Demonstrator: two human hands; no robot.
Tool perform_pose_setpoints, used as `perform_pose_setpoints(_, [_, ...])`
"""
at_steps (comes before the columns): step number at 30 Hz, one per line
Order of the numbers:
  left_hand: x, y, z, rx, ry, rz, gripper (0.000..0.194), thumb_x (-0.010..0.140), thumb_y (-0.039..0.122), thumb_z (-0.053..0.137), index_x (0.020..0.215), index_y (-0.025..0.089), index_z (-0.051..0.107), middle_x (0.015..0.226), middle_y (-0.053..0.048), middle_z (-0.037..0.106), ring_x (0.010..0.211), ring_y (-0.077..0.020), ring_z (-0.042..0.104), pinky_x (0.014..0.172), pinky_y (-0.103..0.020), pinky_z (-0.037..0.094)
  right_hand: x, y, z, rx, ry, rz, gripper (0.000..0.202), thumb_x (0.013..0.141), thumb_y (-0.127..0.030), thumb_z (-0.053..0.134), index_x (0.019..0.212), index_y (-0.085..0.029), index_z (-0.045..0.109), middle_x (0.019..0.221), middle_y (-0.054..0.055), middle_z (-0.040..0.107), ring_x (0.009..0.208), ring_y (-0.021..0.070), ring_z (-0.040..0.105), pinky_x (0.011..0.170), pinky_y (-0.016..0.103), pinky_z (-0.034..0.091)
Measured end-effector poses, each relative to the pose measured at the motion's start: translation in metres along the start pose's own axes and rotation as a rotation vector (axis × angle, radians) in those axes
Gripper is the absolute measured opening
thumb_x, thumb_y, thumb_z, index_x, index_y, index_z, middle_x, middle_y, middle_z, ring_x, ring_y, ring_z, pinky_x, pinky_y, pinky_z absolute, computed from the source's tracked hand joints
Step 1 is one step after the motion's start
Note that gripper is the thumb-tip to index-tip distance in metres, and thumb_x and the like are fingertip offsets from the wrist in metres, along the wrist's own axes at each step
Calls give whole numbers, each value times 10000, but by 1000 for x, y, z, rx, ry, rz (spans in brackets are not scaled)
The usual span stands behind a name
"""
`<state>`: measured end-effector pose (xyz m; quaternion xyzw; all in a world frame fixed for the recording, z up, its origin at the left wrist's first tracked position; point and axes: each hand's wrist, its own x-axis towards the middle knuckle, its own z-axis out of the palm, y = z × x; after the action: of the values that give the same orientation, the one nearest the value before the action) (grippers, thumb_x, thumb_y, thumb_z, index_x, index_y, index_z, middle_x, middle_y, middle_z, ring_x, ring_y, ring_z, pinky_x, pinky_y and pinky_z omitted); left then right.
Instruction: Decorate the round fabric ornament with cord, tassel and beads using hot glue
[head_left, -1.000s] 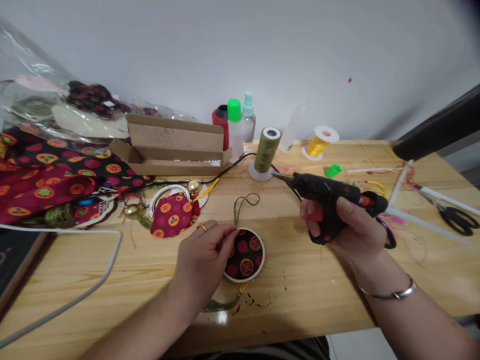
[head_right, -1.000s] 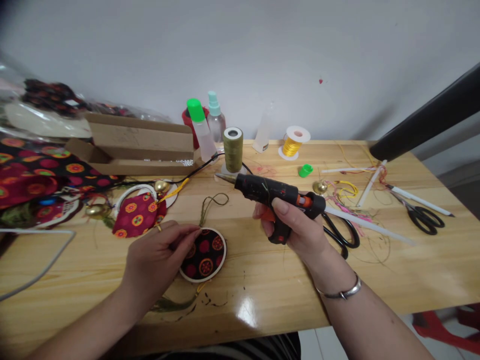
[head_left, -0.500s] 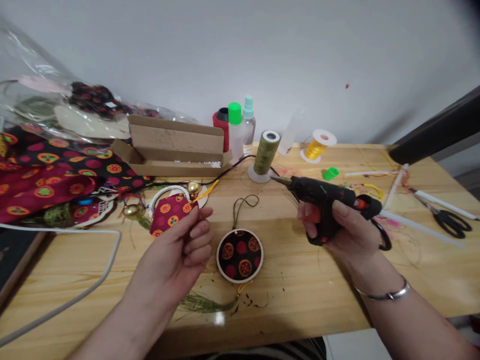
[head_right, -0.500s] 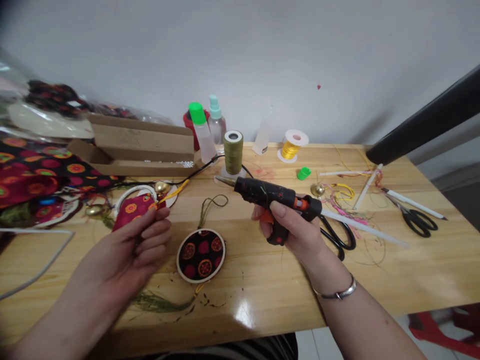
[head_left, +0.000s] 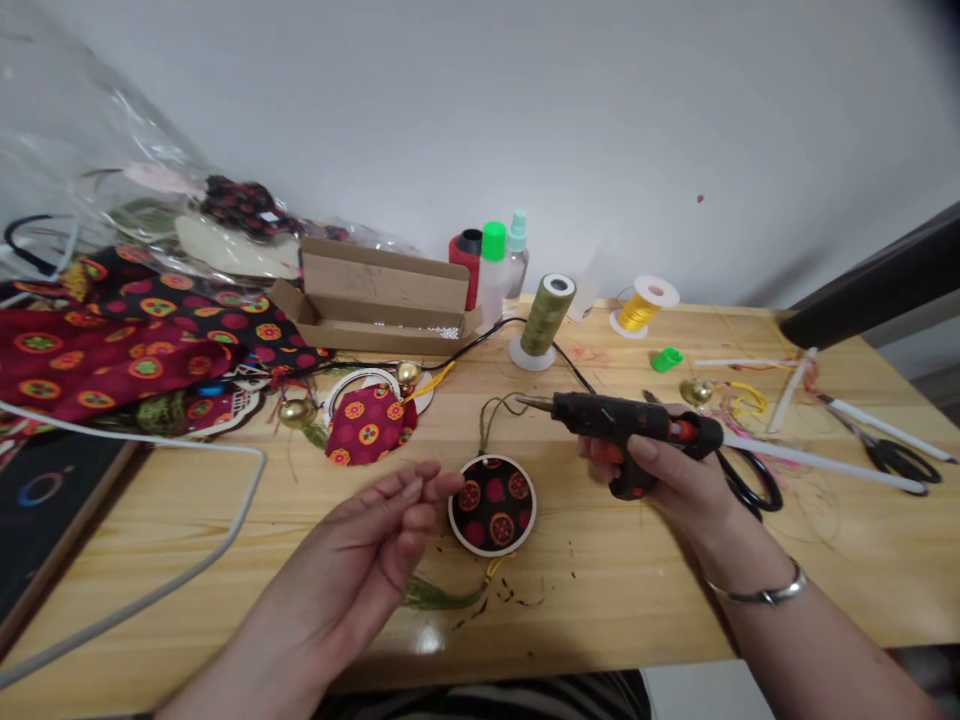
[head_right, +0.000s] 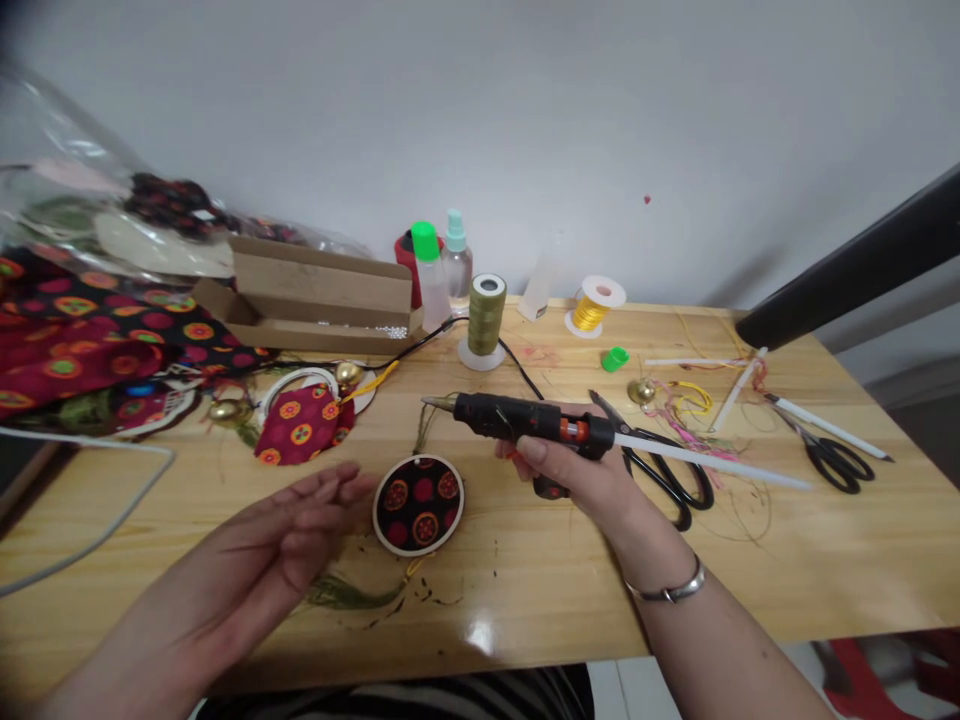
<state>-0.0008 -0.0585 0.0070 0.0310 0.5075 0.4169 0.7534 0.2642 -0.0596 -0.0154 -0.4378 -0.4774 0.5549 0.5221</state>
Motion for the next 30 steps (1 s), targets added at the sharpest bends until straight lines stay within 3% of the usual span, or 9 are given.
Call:
perform_pose_setpoints(4, [-1,-2,-7,119,-111,-85,271,918,108,417,831,91,674,577,-28,619,232,16,255,194,-78,209,-2,4,-5,-48,-68,15,307,742,-452,709,846,-164,730,732,78,679,567,166,566,462,278,432])
perform_pose_setpoints(7, [-2,-1,-10,147,-157,-135,319,935,218,425,757,117,670,434,53,457,233,1,185,195,-98,178,-3,-1,-5,-82,-99,13,302,767,-463,679,826,-171,727,706,67,664,579,167,562,474,276,424])
perform_pose_setpoints(9, [-4,0,-9,117,-152,-157,295,921,205,460,712,117,648,459,55,433,279,-10,274,241,-97,240,-4,-9,-3,-133,-114,41,316,773,-474,671,825,-167,725,664,56,646,572,164,554,469,268,414])
perform_pose_setpoints(12, [-8,0,-2,90,-171,-96,166,839,47,514,754,102,646,602,-2,557,434,-51,499,384,-132,429,-5,-27,1,-252,-142,109,368,739,-503,699,843,-150,726,622,45,626,534,148,529,441,248,385])
perform_pose_setpoints(15, [-11,-5,7,116,-186,-16,242,765,-99,492,823,73,653,768,-77,680,591,-94,646,550,-171,545,-5,-40,2,-345,-199,132,390,708,-515,727,814,-140,726,615,42,620,516,129,510,416,227,351])
perform_pose_setpoints(19, [-9,-12,10,149,-189,-86,215,833,-73,479,899,55,639,940,-176,738,765,-151,732,678,-183,585,-9,-37,-5,-357,-244,82,386,709,-524,728,765,-142,719,668,56,651,558,133,531,447,231,370])
perform_pose_setpoints(22, [-6,-14,7,171,-207,-131,149,869,5,508,910,69,636,916,-175,754,703,-145,737,585,-151,574,-12,-30,-15,-335,-207,41,364,728,-512,720,826,-162,717,738,63,678,604,154,563,483,248,397])
perform_pose_setpoints(26, [-5,-18,-1,241,-247,-147,164,860,268,616,818,113,647,588,-48,710,226,-5,397,232,-82,231,-11,-30,-26,-413,-274,-55,315,764,-474,696,744,-159,689,766,61,637,676,179,569,568,283,427])
perform_pose_setpoints(30, [-5,-23,-5,249,-316,-180,311,747,417,721,655,137,622,384,78,467,258,23,228,283,-100,128,-9,-33,-32,-548,-356,-69,284,812,-418,652,741,-143,650,748,65,618,658,176,555,562,286,408])
